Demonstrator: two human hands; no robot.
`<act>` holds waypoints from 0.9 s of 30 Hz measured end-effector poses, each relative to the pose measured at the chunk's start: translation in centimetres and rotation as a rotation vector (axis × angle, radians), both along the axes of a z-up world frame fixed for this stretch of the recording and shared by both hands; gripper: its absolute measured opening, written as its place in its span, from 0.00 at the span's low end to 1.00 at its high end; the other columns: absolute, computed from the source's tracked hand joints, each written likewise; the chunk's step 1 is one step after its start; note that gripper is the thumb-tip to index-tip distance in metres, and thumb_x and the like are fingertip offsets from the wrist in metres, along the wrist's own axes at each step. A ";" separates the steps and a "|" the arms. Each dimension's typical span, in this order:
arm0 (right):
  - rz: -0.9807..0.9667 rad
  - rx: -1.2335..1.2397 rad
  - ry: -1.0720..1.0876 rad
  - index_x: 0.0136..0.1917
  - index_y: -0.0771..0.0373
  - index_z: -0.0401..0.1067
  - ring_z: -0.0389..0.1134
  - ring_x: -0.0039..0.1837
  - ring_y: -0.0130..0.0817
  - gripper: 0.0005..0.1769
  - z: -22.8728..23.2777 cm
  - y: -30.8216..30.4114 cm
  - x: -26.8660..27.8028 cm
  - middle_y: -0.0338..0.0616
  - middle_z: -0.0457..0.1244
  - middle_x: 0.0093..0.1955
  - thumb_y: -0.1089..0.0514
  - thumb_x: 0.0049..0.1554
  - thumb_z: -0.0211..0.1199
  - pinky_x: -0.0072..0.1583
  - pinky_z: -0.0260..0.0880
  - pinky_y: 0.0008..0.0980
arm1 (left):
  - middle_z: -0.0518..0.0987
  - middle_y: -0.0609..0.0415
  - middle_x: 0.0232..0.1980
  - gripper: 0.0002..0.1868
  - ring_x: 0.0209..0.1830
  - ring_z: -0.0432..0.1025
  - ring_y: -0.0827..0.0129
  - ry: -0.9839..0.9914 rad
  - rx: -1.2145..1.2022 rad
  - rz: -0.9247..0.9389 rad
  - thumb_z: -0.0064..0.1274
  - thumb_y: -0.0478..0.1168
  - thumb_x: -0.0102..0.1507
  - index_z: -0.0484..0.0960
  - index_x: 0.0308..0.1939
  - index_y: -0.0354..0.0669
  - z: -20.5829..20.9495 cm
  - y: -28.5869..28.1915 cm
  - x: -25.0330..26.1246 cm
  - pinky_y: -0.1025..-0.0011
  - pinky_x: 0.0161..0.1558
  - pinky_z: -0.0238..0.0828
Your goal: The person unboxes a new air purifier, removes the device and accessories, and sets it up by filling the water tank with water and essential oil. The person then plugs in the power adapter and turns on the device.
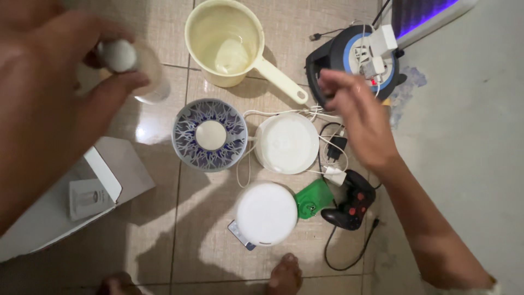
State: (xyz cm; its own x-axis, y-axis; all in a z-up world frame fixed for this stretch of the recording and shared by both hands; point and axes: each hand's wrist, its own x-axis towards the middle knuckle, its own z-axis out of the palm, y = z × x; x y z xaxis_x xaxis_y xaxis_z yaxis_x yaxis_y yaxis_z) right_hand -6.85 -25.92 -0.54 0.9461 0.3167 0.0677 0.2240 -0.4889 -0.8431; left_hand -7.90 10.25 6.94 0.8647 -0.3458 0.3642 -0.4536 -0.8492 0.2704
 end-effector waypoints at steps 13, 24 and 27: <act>0.018 0.000 0.223 0.56 0.65 0.74 0.73 0.57 0.32 0.21 -0.5 -0.3 -7.6 0.45 0.69 0.57 0.65 0.49 0.74 0.51 0.77 0.33 | 0.77 0.46 0.44 0.19 0.36 0.77 0.58 0.305 -0.435 -0.578 0.60 0.43 0.61 0.81 0.53 0.39 2.3 -13.5 -1.3 0.63 0.32 0.75; -0.024 0.053 0.022 0.57 0.66 0.69 0.71 0.56 0.29 0.22 -7.4 -0.9 -10.3 0.42 0.68 0.53 0.65 0.51 0.75 0.57 0.72 0.30 | 0.80 0.48 0.57 0.21 0.49 0.82 0.62 0.530 -0.739 -0.620 0.52 0.33 0.66 0.75 0.64 0.46 -8.0 -17.0 -2.1 0.66 0.48 0.81; -0.075 0.309 0.145 0.63 0.65 0.62 0.68 0.60 0.27 0.25 -8.3 -0.6 -11.0 0.40 0.65 0.57 0.65 0.55 0.69 0.58 0.71 0.27 | 0.78 0.48 0.61 0.20 0.53 0.82 0.63 0.607 -0.740 -0.554 0.49 0.40 0.70 0.72 0.66 0.48 -10.5 -17.7 -2.7 0.64 0.50 0.81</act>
State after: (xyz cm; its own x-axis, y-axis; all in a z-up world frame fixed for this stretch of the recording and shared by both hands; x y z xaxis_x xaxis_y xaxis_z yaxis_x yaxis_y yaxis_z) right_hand -17.88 -26.52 -8.85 0.9728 0.2313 0.0128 0.0642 -0.2161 -0.9743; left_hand -10.64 -7.48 -3.58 0.7624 -0.6126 0.2085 -0.3407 -0.1060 0.9342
